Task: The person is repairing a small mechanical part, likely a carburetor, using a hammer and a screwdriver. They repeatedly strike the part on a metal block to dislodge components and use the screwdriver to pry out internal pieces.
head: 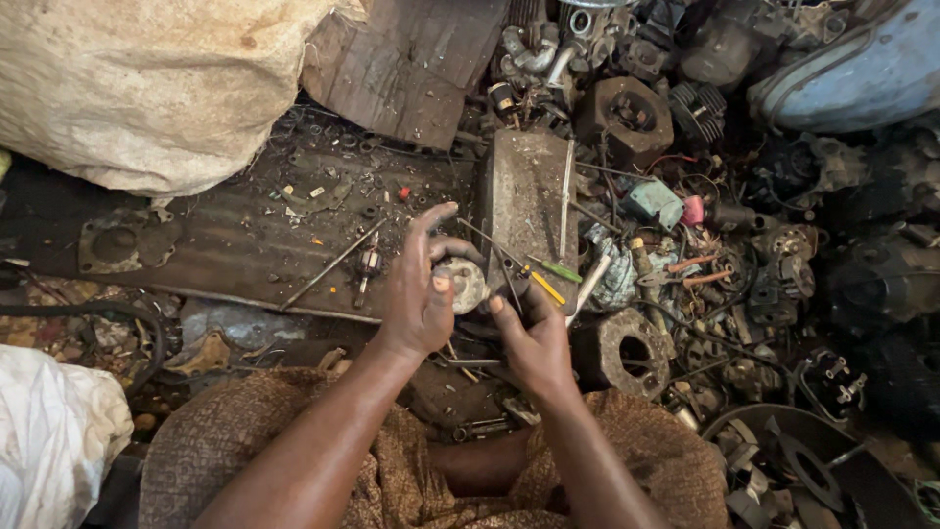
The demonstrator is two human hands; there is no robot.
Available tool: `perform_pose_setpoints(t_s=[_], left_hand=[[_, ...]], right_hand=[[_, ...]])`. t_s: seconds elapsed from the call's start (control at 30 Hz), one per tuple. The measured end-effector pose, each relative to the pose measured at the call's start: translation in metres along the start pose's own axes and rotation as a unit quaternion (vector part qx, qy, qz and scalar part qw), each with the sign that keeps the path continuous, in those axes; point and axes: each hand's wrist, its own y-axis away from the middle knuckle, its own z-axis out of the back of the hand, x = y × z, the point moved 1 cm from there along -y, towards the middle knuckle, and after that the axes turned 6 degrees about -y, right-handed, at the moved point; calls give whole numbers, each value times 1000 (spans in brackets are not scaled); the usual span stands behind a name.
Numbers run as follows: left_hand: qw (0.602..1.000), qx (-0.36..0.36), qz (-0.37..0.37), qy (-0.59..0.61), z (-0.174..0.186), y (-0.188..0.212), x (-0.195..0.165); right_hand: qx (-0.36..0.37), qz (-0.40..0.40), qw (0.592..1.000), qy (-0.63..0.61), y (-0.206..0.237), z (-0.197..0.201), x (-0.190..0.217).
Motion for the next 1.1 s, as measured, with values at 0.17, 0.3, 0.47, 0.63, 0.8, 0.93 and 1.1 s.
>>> perform_pose_setpoints(t_s=[0.17, 0.3, 0.47, 0.63, 0.8, 0.93, 1.1], left_hand=[[999, -41, 27, -18, 1, -6, 10], [984, -36, 78, 158, -1, -7, 18], [910, -40, 212, 355, -11, -6, 30], [916, -19, 228, 329, -19, -4, 39], [919, 11, 216, 330, -22, 0, 42], [937, 20, 206, 280, -22, 1, 36], [960, 42, 162, 226, -15, -2, 24]], right_hand=[[-94, -40, 995, -20, -1, 12, 10], [-88, -30, 995, 36, 3, 17, 20], [-88, -88, 986, 110, 12, 11, 16], [9, 112, 987, 113, 34, 7, 18], [-26, -50, 998, -31, 45, 0, 23], [-29, -109, 989, -90, 52, -15, 30], [-6, -132, 988, -81, 58, -27, 31]])
